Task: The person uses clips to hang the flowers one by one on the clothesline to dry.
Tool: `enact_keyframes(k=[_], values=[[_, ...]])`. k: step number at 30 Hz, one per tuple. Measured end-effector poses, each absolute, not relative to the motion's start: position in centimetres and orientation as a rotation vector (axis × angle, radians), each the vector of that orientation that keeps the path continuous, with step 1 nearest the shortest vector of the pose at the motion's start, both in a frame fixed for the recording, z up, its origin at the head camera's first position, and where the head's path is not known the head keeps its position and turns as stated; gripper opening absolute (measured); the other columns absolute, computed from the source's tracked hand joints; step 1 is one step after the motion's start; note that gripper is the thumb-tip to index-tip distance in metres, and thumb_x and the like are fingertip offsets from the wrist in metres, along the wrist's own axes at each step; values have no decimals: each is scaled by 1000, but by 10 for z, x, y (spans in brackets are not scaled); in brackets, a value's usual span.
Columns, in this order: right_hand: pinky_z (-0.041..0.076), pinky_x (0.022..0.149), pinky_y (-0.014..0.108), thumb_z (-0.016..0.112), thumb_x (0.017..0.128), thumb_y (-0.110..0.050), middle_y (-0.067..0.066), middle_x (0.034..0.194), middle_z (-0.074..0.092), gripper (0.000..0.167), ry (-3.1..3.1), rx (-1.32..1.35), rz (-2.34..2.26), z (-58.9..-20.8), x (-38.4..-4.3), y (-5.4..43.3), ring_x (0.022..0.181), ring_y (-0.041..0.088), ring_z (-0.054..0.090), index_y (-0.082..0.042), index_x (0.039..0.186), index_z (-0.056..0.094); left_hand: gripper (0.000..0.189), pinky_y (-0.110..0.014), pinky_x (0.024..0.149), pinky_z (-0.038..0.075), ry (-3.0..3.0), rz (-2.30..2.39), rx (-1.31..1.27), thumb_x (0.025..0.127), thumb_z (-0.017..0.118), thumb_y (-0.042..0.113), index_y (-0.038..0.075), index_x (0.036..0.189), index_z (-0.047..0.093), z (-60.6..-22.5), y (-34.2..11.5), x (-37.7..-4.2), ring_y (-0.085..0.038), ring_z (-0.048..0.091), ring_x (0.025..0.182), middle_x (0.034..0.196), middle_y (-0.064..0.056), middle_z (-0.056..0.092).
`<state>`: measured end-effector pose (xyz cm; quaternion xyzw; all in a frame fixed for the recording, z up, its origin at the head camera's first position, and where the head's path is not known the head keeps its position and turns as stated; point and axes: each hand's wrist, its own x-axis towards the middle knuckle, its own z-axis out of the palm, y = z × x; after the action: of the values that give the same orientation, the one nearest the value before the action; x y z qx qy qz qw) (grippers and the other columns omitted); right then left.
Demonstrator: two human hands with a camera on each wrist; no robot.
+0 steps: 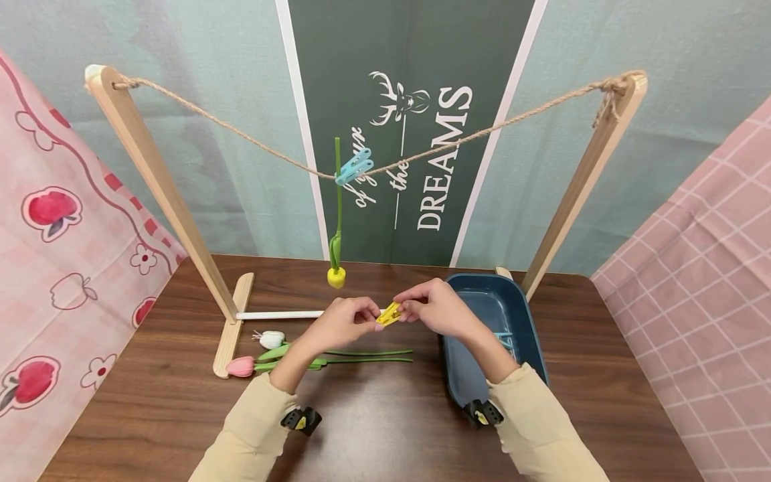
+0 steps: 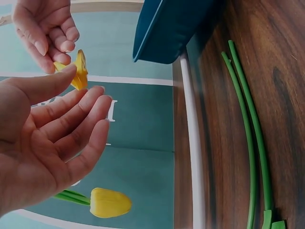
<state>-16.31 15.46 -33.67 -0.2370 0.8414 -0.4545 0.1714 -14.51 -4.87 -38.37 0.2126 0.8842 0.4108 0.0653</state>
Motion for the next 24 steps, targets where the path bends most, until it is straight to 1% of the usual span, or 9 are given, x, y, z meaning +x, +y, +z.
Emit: enact_keyframes(k=[6, 13, 20, 24], values=[[52, 66, 27, 57, 86, 5, 16, 82, 67, 20, 2367, -680, -1296, -338, -163, 154, 71, 19, 65, 14, 103, 61, 9, -21, 59, 46, 2708, 1212, 638, 84, 66, 11, 4, 89, 64, -386, -47, -145, -10, 59, 69, 76, -1, 64], [52, 67, 27, 59, 84, 4, 18, 89, 66, 22, 2397, -701, -1270, -339, -163, 156, 71, 18, 63, 11, 105, 61, 9, -21, 58, 45, 2732, 1189, 641, 85, 64, 11, 3, 90, 65, -387, -49, -146, -9, 57, 67, 77, -2, 64], [52, 65, 27, 62, 84, -1, 16, 90, 65, 24, 2440, -697, -1247, -341, -163, 159, 69, 17, 61, 8, 106, 61, 10, -22, 58, 44, 2722, 1181, 620, 86, 63, 11, 3, 92, 65, -388, -51, -146, -9, 56, 67, 77, -3, 64], [51, 64, 26, 62, 84, -1, 16, 88, 64, 25, 2440, -698, -1232, -344, -164, 161, 68, 17, 59, 8, 108, 60, 10, -22, 57, 44, 2718, 1184, 632, 86, 62, 10, 2, 92, 65, -387, -52, -146, -9, 54, 65, 77, -5, 64]])
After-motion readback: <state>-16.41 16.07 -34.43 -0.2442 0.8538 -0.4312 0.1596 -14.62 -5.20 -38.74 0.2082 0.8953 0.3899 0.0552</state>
